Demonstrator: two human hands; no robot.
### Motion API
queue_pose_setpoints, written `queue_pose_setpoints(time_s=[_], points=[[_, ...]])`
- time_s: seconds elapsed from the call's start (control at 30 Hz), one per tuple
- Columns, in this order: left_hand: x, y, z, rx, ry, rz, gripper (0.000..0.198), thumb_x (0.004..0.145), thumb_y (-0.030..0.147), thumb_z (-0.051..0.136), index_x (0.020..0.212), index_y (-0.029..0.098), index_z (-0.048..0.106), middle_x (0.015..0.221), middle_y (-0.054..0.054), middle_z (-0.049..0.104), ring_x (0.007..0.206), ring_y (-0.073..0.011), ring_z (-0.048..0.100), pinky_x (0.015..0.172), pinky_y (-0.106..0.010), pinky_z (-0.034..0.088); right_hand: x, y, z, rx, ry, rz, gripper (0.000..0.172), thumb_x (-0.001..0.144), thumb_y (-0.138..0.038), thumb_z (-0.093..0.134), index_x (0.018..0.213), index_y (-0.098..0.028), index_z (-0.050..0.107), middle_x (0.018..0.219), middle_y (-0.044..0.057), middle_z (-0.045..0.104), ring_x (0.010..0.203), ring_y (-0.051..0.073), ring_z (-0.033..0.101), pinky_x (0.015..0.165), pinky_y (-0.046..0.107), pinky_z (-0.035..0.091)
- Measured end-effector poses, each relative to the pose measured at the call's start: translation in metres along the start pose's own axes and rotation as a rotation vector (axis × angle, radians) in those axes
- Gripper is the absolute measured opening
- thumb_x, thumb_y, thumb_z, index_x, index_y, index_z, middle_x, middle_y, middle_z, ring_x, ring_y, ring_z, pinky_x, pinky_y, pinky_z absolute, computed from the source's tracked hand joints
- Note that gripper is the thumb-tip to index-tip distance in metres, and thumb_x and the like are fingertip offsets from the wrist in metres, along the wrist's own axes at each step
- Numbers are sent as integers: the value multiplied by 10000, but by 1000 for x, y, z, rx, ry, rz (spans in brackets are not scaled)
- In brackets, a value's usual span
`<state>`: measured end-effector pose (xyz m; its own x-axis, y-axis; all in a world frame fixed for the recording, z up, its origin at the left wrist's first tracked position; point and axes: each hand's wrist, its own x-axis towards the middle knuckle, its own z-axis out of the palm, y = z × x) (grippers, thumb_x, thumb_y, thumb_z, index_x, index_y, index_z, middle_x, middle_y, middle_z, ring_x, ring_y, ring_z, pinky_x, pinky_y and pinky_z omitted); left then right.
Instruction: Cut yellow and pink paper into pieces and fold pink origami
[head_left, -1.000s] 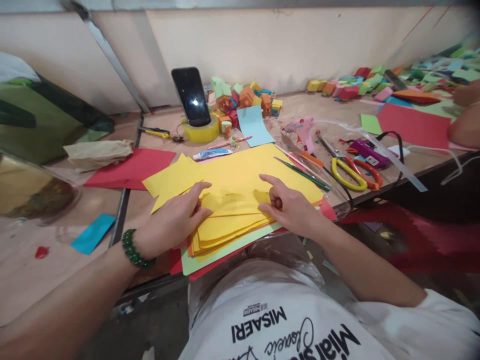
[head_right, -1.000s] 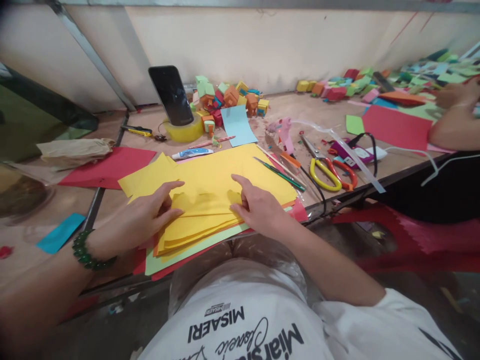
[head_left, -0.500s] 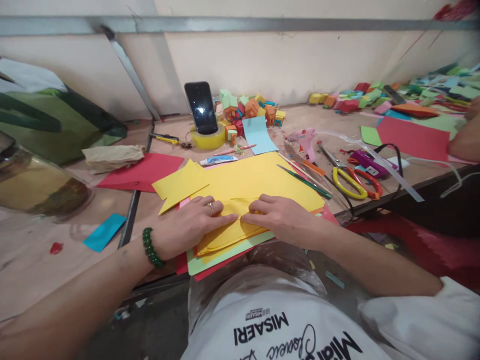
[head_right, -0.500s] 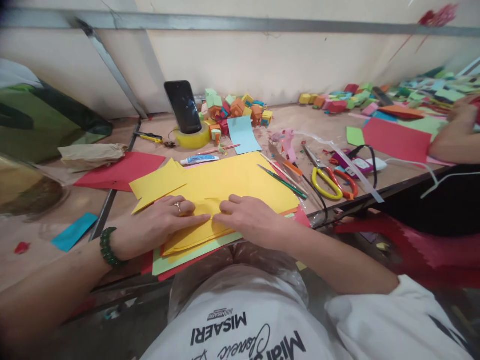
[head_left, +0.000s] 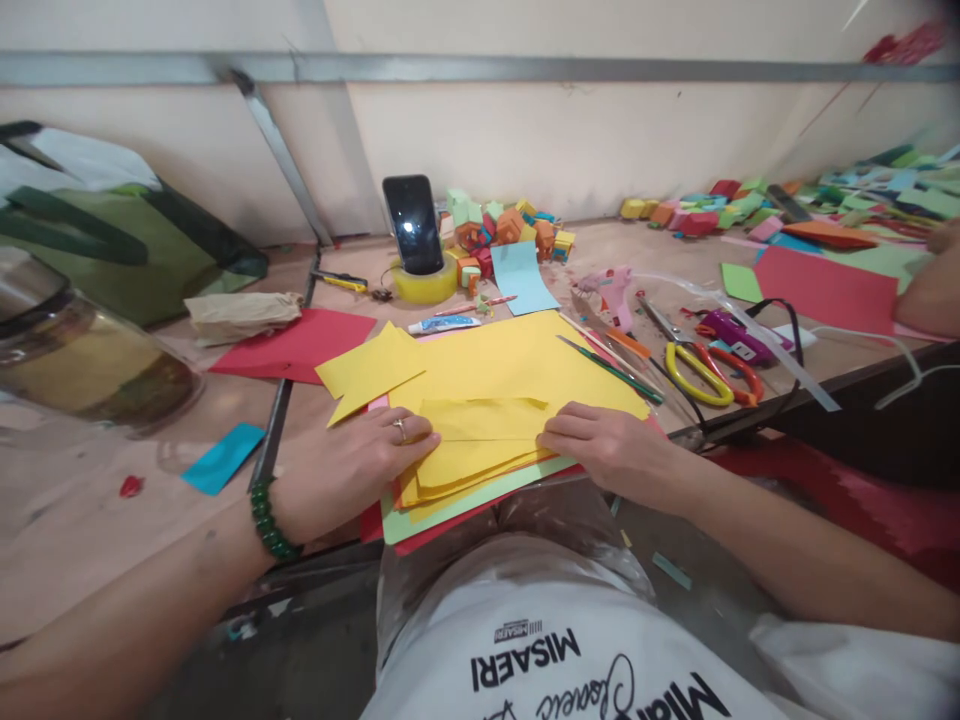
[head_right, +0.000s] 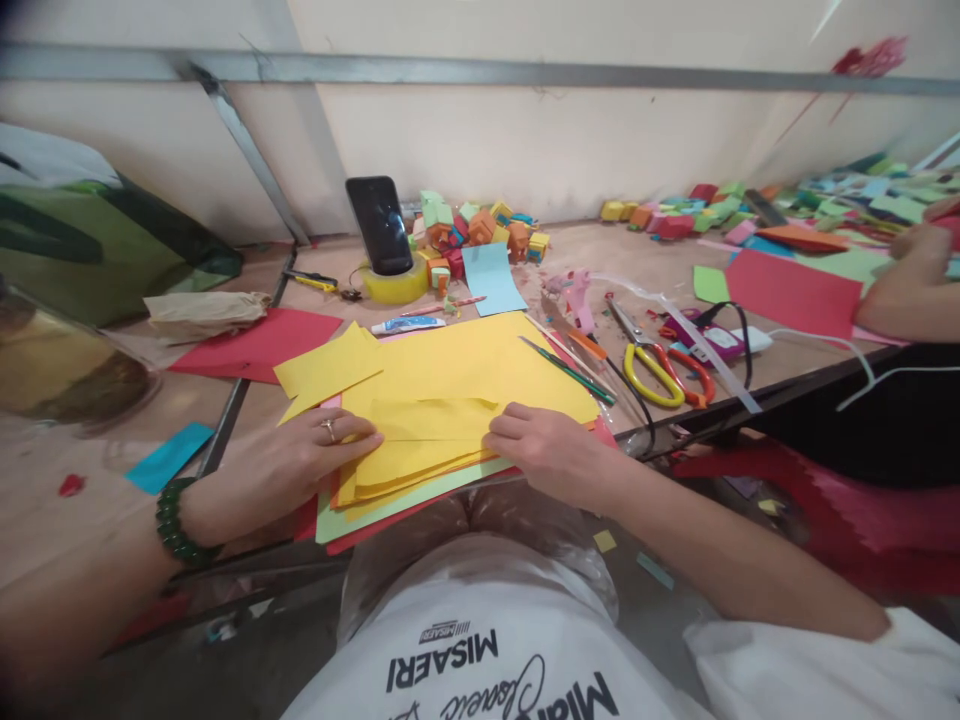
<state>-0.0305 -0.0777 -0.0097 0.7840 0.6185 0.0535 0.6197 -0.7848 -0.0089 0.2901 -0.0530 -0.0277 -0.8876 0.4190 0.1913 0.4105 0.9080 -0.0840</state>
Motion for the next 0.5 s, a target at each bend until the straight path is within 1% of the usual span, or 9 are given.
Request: queue_pose_setpoints(time_s=[0.07, 0.13, 0.2, 0.23, 0.27, 0.33, 0.4, 0.5], points=[[-5, -1, 4, -4, -1, -19, 357, 915, 28, 384, 1133, 209, 601, 1123, -62, 619, 1014, -198, 549, 971, -373, 391, 8, -7, -7, -56, -20, 20, 293, 888, -11, 386, 859, -149, 643, 802, 89, 631, 774, 193, 536, 669, 302, 452], [-2, 0, 3, 2, -36, -35, 308, 900, 38, 427, 1070, 201, 626, 1083, -65, 627, 995, -207, 548, 949, -371, 407, 26, -17, -15, -111, -60, 28, 270, 859, 8, 425, 826, -146, 644, 754, 82, 622, 738, 193, 522, 649, 300, 438], [6, 4, -2, 15, -80, -50, 255, 880, 45, 469, 986, 193, 647, 992, -67, 637, 926, -210, 556, 873, -356, 440, 49, -28, -20, -122, -108, 3, 243, 865, -6, 460, 939, -143, 647, 779, 76, 630, 737, 190, 517, 636, 293, 431], [11, 6, -5, 29, -98, -58, 240, 870, 49, 484, 972, 189, 650, 945, -68, 636, 881, -212, 559, 832, -353, 451, 60, -32, -20, -118, -133, -15, 245, 875, -19, 472, 1014, -136, 636, 810, 76, 637, 744, 190, 518, 633, 293, 431], [15, 9, -8, 51, -118, -64, 237, 862, 52, 495, 983, 186, 649, 908, -69, 633, 841, -215, 558, 799, -356, 459, 70, -35, -18, -108, -165, -42, 232, 889, -40, 480, 1046, -129, 626, 843, 78, 640, 763, 191, 520, 641, 295, 434], [23, 17, -15, 110, -152, -74, 248, 859, 63, 504, 1032, 179, 639, 869, -73, 627, 801, -229, 559, 759, -373, 468, 83, -37, -9, -107, -206, -71, 174, 907, -81, 496, 1019, -110, 625, 889, 87, 636, 798, 197, 521, 673, 309, 443], [26, 24, -21, 173, -167, -84, 228, 871, 80, 501, 1032, 167, 637, 864, -84, 630, 812, -247, 568, 755, -394, 474, 84, -32, 2, -110, -211, -82, 134, 913, -108, 507, 973, -107, 626, 902, 87, 625, 825, 204, 520, 690, 317, 443], [22, 32, -25, 241, -153, -89, 191, 880, 77, 488, 958, 143, 649, 861, -101, 642, 845, -257, 583, 767, -396, 477, 63, -21, 15, -113, -171, -72, 120, 923, -126, 502, 935, -124, 621, 877, 75, 604, 825, 207, 508, 677, 315, 427]])
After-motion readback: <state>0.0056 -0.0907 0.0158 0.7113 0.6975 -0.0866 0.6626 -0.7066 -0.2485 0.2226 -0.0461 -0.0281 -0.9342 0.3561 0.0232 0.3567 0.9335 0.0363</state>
